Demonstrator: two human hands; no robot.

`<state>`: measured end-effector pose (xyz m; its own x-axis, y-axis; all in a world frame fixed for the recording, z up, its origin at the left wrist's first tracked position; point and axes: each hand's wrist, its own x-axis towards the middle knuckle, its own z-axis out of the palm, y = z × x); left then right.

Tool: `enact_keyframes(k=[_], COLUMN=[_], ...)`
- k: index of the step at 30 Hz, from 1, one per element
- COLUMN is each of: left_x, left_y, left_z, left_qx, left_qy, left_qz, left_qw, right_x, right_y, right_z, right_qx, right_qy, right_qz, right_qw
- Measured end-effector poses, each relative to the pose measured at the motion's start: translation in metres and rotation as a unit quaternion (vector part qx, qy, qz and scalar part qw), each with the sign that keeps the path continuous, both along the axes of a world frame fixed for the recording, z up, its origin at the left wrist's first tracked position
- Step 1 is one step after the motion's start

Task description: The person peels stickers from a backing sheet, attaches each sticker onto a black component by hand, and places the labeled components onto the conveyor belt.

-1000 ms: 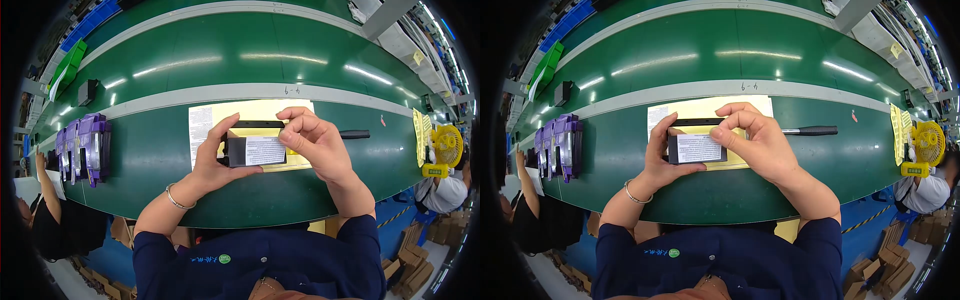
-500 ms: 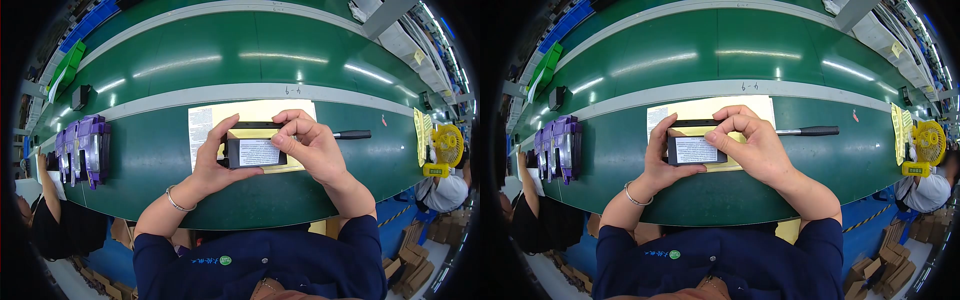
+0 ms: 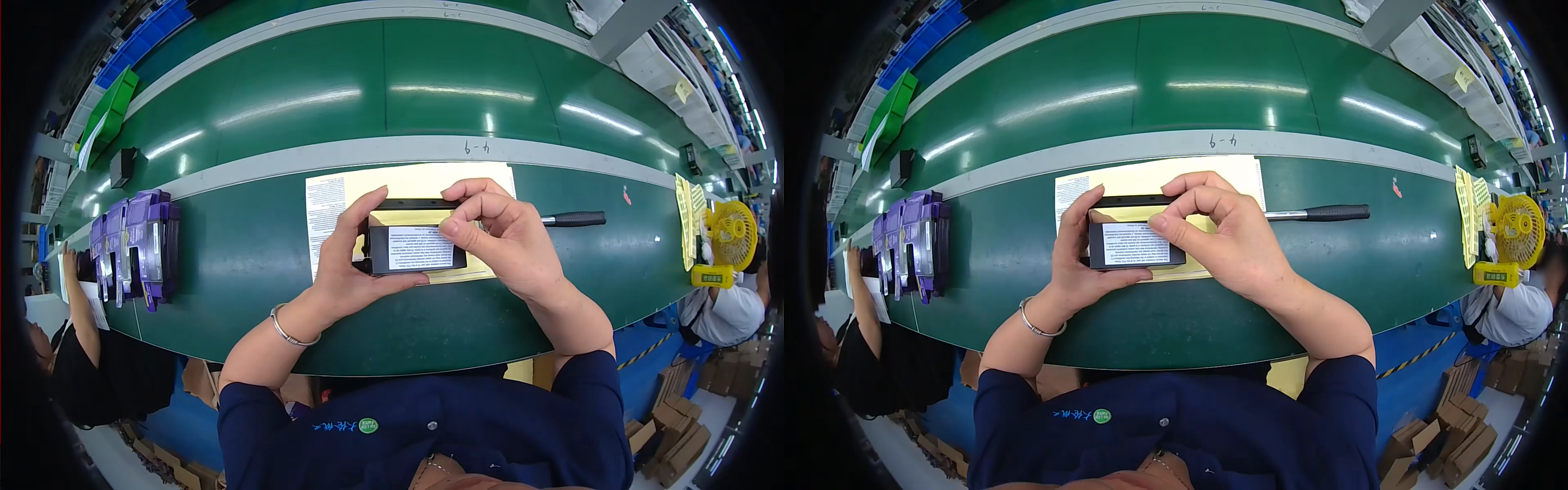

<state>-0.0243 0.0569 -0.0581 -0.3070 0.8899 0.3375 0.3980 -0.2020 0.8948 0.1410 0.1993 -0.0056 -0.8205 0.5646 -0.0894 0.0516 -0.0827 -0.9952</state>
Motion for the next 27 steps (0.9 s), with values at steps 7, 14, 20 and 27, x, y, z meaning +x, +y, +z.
enact_keyframes(k=[7,14,20,27], left_x=[0.0,-0.0011,-0.002,-0.0014], left_y=[0.0002,0.0014,0.001,0.0026], left_z=[0.0001,0.0002,-0.002,-0.0016], left_qx=[-0.001,0.012,0.01,-0.018], left_qy=[0.004,0.024,0.015,0.006], left_qz=[0.003,0.005,0.002,0.01], left_qw=[1.0,1.0,1.0,1.0], right_x=[-0.0006,-0.0015,-0.0011,-0.0065], right_y=[0.0004,-0.0001,-0.003,-0.0081], right_z=[-0.0013,-0.0011,0.0027,0.001], right_qx=[0.014,0.057,0.181,0.425], right_qy=[-0.001,-0.013,-0.047,-0.017], right_qz=[-0.001,0.001,0.002,-0.073], right_qw=[1.0,0.998,0.982,0.902])
